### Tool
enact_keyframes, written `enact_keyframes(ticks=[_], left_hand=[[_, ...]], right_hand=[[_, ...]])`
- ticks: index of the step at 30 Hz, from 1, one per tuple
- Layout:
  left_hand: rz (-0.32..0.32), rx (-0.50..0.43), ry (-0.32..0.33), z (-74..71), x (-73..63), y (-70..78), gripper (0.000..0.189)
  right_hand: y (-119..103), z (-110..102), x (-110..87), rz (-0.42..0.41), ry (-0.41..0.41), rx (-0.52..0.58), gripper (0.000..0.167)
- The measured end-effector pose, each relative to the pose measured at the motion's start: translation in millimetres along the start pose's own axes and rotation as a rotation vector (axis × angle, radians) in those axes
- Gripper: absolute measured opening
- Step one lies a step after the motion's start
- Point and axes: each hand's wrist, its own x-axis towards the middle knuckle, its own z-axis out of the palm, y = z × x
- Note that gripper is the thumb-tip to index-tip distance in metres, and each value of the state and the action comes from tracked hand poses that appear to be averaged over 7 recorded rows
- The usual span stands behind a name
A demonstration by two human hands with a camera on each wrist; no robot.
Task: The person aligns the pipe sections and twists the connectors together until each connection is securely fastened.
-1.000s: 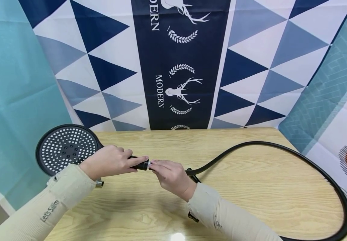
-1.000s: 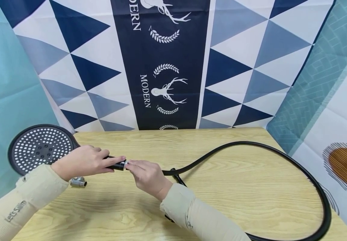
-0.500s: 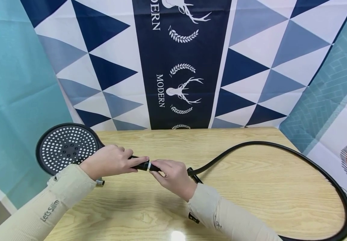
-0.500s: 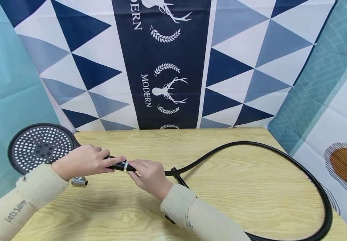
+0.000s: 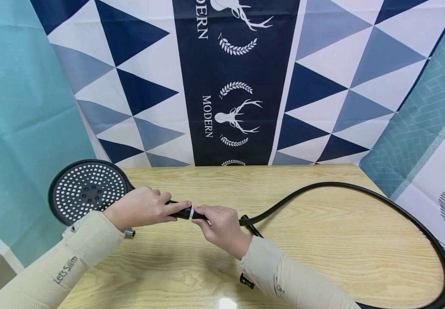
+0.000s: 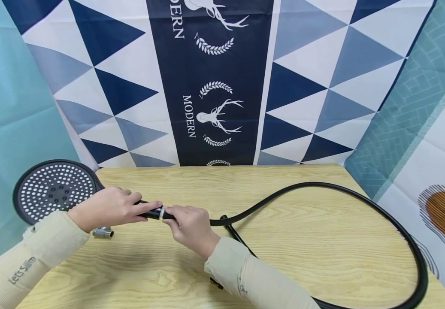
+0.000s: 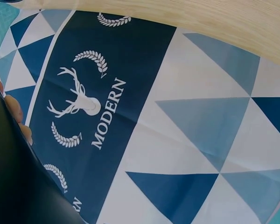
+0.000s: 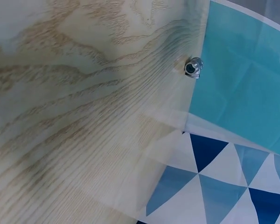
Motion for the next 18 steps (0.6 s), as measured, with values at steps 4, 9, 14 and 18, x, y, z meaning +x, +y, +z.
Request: enact_keyframes(ticks=[4,9,14,18], left_hand=[[0.0,0.006,-0.014,-1.3,0.7,0.0,0.044],[0.007,0.009,-0.016,-2.1,0.5,0.4,0.039],[0.0,0.007,-0.034,-3.3,0.1,0.5,0.038],[-0.009,0.013,-0.044,-2.7,-0.5,0.5,0.039]], right_hand=[[-0.5,-0.6,0.6,0.027,-0.014,0.019,0.032],[-2.3,-3.7,2.1,0.085,-0.065,0.065,0.03],[-2.8,-3.6,0.0,0.22,-0.078,0.22,0.03],[-1.0,-0.6,-4.0,0.297,-0.058,0.302,0.03]])
